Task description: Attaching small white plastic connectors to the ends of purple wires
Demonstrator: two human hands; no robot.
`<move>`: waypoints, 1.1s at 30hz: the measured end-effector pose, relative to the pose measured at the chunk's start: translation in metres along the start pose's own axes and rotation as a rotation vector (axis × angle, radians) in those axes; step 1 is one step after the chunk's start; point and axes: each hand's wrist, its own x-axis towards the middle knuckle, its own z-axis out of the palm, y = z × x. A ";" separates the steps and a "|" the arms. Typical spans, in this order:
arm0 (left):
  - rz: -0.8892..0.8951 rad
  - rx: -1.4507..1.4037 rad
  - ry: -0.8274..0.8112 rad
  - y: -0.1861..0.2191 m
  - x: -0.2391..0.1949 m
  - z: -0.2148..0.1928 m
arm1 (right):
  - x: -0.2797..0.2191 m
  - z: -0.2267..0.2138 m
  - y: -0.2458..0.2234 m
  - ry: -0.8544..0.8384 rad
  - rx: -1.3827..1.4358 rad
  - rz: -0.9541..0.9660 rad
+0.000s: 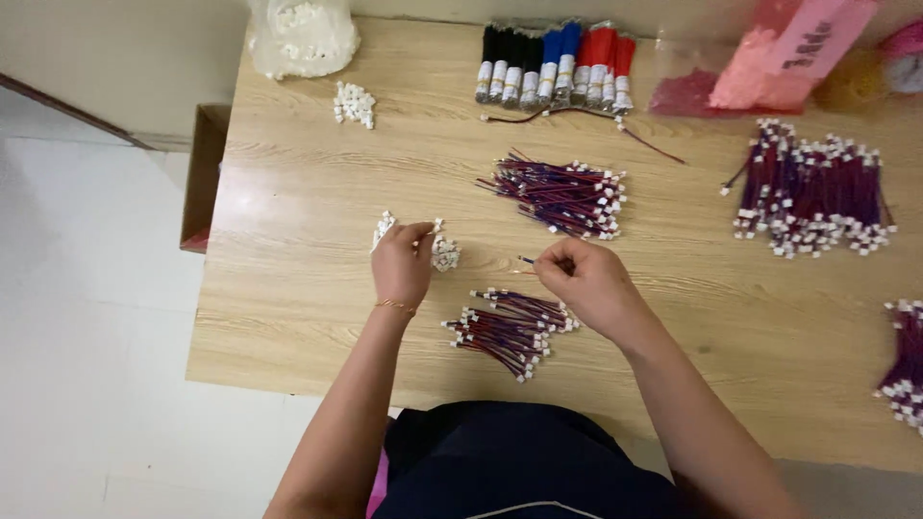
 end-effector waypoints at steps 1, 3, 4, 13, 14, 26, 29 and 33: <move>-0.003 0.005 0.001 -0.001 0.002 0.003 | 0.002 0.002 0.003 -0.005 0.003 -0.001; 0.070 0.293 -0.038 0.001 0.009 0.010 | 0.007 0.002 0.007 -0.015 0.033 0.031; 0.067 0.296 -0.042 0.001 0.013 0.012 | 0.009 0.003 0.006 -0.019 0.035 0.035; -0.007 0.583 -0.147 -0.011 0.042 0.045 | 0.026 0.004 0.006 -0.076 0.054 0.058; -0.013 0.619 -0.162 -0.011 0.042 0.047 | 0.028 0.004 0.007 -0.083 0.053 0.034; -0.326 -0.876 -0.344 0.112 0.007 -0.040 | 0.010 -0.012 -0.023 -0.054 0.068 -0.034; -0.444 -1.251 -0.426 0.118 -0.013 -0.028 | -0.004 -0.016 -0.036 -0.043 0.078 -0.043; -0.510 -1.537 -0.481 0.129 -0.035 -0.027 | -0.009 -0.015 -0.029 -0.033 0.033 -0.121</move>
